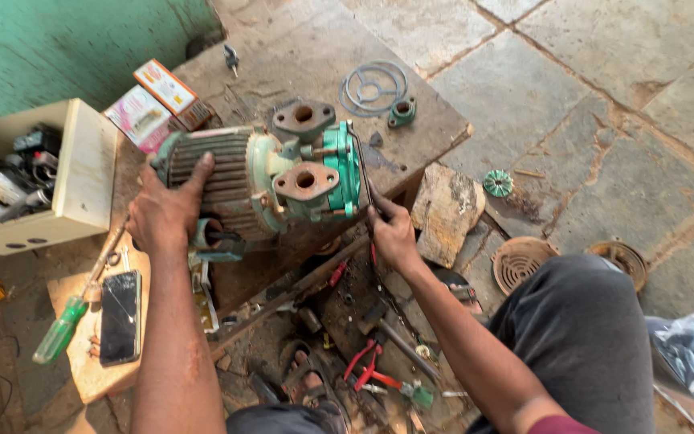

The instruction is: The person works on a green electric motor mounted on a wooden workbench. They use a hammer and a metal bar to tap the motor housing, then apply a substance from a packet to the motor. The person uses pliers to manipulate a part of the motor and continues to tap it with the hammer.

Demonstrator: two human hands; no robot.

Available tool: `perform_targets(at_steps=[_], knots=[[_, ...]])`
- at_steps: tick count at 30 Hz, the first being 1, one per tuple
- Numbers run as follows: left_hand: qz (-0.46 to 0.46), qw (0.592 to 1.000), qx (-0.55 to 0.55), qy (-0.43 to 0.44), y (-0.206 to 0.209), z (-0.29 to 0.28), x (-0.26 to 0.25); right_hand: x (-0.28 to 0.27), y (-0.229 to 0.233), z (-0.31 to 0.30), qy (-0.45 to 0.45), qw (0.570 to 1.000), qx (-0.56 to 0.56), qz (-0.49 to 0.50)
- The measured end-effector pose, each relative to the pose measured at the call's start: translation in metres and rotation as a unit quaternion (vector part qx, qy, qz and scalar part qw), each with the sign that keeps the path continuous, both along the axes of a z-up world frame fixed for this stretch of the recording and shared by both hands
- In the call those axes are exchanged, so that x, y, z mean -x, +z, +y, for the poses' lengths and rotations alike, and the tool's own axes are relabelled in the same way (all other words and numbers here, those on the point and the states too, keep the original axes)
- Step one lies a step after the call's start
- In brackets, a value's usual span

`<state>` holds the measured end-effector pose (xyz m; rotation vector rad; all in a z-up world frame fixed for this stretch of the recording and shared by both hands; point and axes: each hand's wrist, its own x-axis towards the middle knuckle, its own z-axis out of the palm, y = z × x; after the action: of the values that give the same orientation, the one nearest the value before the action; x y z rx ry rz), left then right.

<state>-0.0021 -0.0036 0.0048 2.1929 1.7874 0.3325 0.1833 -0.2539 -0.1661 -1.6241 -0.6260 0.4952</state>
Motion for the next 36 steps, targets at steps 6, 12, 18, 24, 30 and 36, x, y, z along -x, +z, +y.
perform_targets(at_steps=[6,12,18,24,30,36], knots=[[-0.001,1.000,0.003,-0.002,0.000,0.001,-0.001,0.016,0.042,-0.002,-0.022,0.987,0.103,0.118],[-0.016,1.000,-0.009,-0.004,0.005,0.002,-0.003,0.010,0.052,-0.002,-0.031,0.984,0.041,0.170],[-0.007,1.000,0.011,0.010,-0.004,0.001,0.002,0.016,0.044,-0.001,-0.041,0.982,-0.017,0.182],[0.005,1.000,-0.019,-0.006,-0.026,0.025,0.004,0.024,0.010,0.004,-0.191,0.974,0.061,0.104],[0.020,0.996,-0.069,-0.055,-0.041,0.043,0.013,0.044,-0.055,-0.011,-0.233,0.971,0.008,0.045],[-0.001,0.998,-0.054,-0.033,-0.027,0.029,0.014,0.054,-0.071,-0.015,-0.115,0.978,0.025,0.170]])
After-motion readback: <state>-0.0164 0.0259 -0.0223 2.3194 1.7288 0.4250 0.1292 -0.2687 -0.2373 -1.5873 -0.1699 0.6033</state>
